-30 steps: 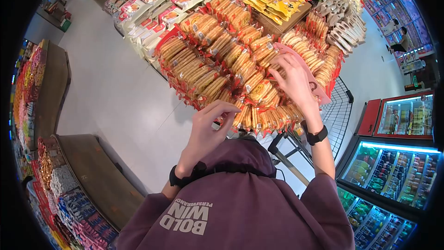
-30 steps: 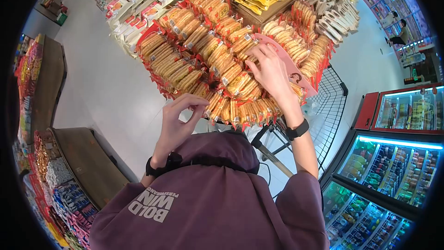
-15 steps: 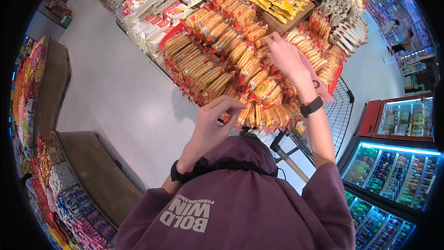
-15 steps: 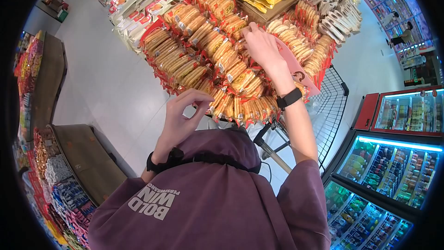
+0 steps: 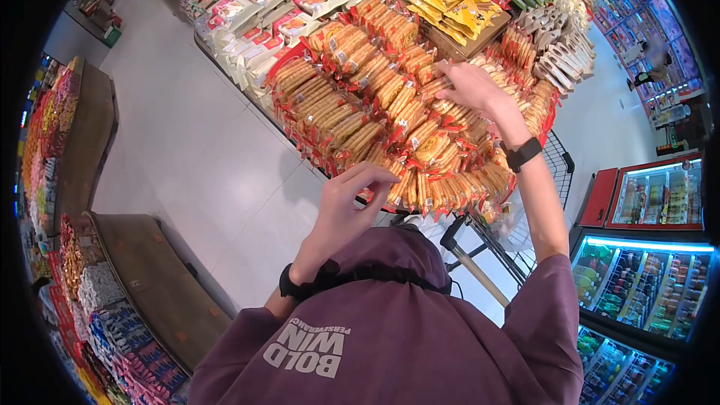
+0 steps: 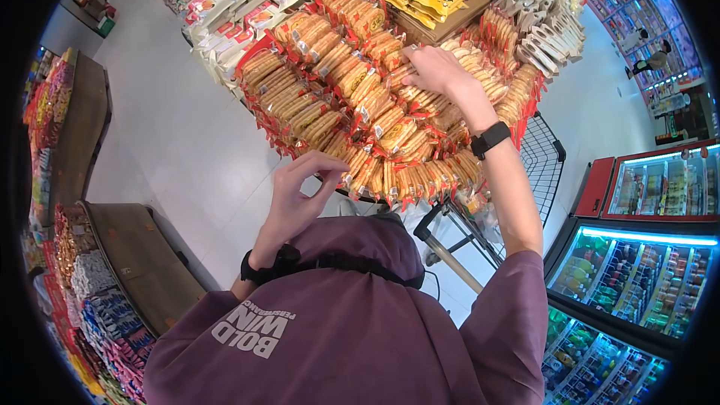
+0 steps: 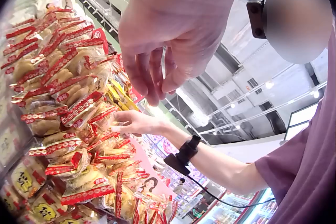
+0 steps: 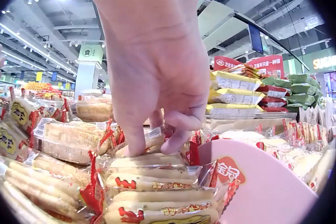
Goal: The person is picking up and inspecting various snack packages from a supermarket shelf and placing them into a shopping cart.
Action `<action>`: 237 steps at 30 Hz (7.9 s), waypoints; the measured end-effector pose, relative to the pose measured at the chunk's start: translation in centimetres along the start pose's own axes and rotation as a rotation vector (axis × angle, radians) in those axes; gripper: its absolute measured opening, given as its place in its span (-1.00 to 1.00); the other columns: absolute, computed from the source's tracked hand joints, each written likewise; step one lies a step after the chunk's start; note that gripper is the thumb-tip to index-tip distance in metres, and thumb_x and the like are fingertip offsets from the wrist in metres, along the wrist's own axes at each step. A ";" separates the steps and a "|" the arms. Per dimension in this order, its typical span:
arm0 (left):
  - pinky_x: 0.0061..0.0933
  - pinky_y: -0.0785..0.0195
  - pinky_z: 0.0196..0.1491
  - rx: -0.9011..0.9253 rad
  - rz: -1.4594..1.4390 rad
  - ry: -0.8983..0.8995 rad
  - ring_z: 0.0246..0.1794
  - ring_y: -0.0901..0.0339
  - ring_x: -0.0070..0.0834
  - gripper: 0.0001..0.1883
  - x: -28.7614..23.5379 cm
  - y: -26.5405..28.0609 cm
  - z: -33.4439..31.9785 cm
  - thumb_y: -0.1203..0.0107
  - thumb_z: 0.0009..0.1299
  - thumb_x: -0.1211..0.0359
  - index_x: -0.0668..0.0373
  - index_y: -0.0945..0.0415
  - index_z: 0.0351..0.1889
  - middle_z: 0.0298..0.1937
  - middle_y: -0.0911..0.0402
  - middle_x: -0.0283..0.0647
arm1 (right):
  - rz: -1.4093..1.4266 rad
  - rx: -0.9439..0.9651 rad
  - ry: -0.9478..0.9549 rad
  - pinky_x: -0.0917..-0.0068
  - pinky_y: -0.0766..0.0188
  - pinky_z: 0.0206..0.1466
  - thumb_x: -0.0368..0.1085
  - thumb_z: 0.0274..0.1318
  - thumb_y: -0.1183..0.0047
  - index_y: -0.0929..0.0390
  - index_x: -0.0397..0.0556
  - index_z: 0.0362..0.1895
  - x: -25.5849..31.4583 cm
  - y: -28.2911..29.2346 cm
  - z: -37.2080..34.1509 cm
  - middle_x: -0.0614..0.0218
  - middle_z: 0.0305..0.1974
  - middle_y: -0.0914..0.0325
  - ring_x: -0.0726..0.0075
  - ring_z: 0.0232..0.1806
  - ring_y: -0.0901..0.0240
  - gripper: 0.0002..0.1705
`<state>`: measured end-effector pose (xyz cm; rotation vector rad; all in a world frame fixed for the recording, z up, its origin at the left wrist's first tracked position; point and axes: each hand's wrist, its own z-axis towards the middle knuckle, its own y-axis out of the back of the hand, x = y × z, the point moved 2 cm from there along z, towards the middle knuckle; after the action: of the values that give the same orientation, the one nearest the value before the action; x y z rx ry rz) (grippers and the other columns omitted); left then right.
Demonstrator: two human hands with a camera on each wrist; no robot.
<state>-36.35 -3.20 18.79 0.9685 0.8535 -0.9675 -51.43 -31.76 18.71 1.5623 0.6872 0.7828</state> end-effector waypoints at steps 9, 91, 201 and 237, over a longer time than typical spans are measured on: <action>-0.53 -0.44 -0.23 -0.013 -0.012 -0.005 -0.34 -0.60 -0.53 -0.82 0.0 -0.3 0.2 -0.12 0.28 0.65 0.26 -0.64 -0.22 -0.25 -0.67 -0.24 | 0.109 -0.338 0.050 0.22 -0.41 -0.25 0.06 0.10 -0.22 -0.57 -0.10 -0.21 -0.1 3.8 -1.4 0.12 -0.40 -0.55 0.05 -0.35 -0.49 -0.54; -0.42 -0.26 -0.14 0.156 -1.009 0.259 -0.21 -0.40 -0.39 -0.30 0.4 1.7 -0.4 -0.05 0.22 -0.30 0.25 -0.45 -0.25 -0.42 -0.52 -0.29 | 1.832 -0.009 0.015 0.63 -0.35 -0.48 -0.26 0.34 0.03 -0.47 -0.23 -0.04 23.5 0.0 -12.5 0.37 -0.41 -0.53 0.60 -0.52 -0.44 -0.72; -0.60 -0.27 -0.33 -0.041 0.067 0.212 -0.40 -0.42 -0.65 -0.68 -0.2 2.4 0.9 -0.14 0.41 0.40 0.28 -0.54 0.10 -0.28 -0.58 -0.30 | 0.783 -0.682 0.090 0.28 -0.49 -0.01 -0.51 -0.32 -0.38 -0.62 -0.11 -0.09 17.8 0.7 -12.7 0.20 -0.07 -0.60 0.08 -0.06 -0.52 -0.47; -0.37 -0.34 0.04 -0.219 -0.153 -0.185 -0.06 -0.52 -0.39 -0.63 -2.3 3.0 0.6 -0.31 -0.02 0.63 0.27 -0.63 -0.18 -0.12 -0.60 -0.19 | 1.816 -0.501 0.146 0.32 -0.45 0.23 -0.65 0.05 -0.19 -0.29 -0.13 -0.03 19.6 -1.2 -12.1 -0.01 0.10 -0.51 0.22 0.14 -0.50 -0.54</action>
<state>-34.23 -2.41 21.92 0.6240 0.8653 -1.0519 -49.35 -8.87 20.44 1.3221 -1.0707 2.1201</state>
